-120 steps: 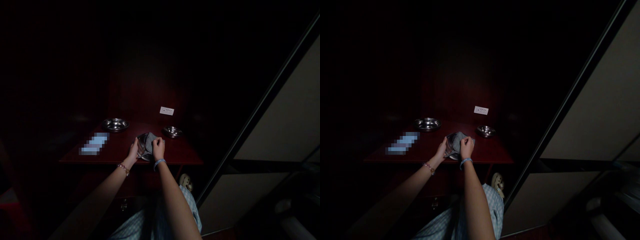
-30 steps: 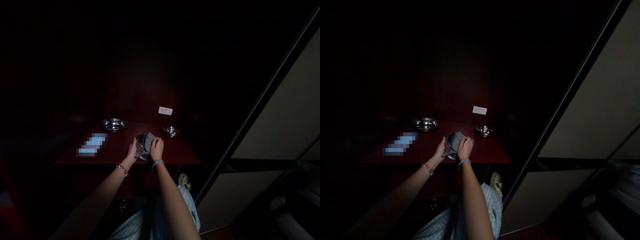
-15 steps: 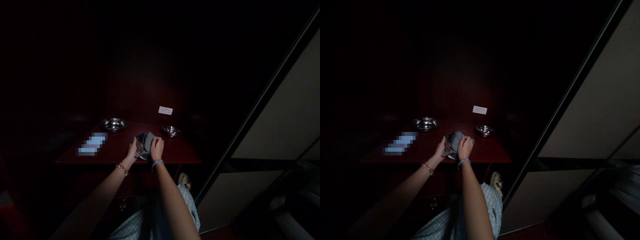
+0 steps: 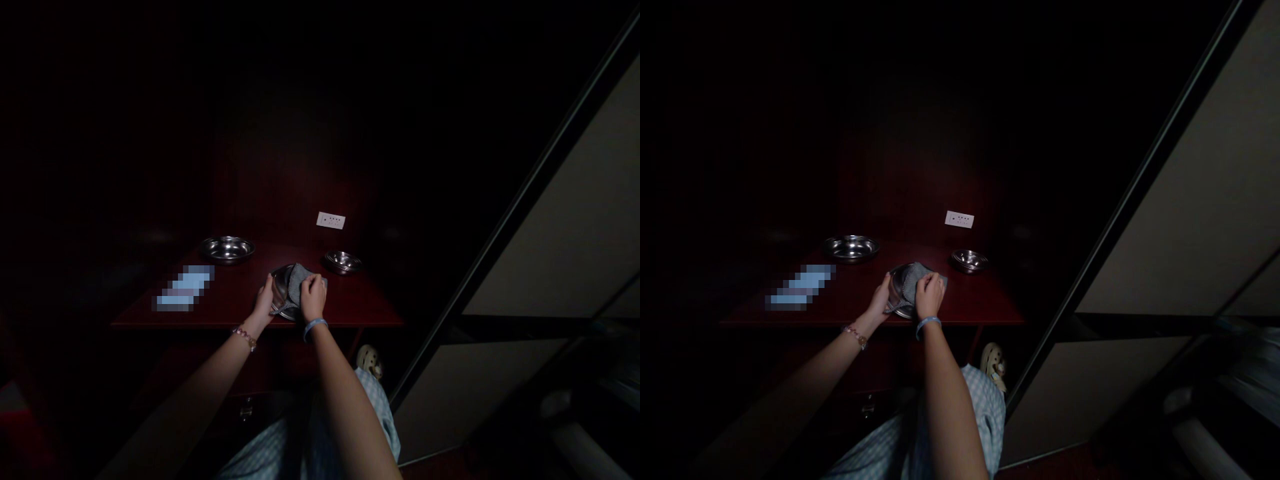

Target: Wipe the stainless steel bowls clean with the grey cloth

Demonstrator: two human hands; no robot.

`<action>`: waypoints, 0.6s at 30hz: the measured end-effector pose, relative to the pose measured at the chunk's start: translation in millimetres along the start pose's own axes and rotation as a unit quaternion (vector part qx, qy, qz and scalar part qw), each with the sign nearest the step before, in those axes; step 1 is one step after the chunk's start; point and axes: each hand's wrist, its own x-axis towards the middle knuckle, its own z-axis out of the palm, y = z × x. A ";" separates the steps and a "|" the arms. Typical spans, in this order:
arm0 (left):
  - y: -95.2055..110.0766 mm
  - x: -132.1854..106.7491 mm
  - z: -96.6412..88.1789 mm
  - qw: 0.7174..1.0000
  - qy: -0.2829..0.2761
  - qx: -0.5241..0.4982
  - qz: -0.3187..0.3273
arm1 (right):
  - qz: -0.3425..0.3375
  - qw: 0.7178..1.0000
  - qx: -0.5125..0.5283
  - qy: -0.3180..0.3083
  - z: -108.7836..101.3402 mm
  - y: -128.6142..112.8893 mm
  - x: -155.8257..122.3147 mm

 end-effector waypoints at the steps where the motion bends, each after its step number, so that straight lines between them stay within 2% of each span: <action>1: 0.3 -0.7 0.3 1.000 0.002 0.001 0.000 | 0.000 1.000 -0.002 0.000 0.1 0.3 0.1; 9: 4.1 -7.6 3.7 1.000 0.002 0.010 0.006 | 0.015 1.000 -0.017 -0.007 1.7 1.0 1.0; 18: 2.8 -5.2 2.0 1.000 0.007 0.010 0.004 | 0.029 0.999 -0.017 -0.016 1.7 1.1 1.5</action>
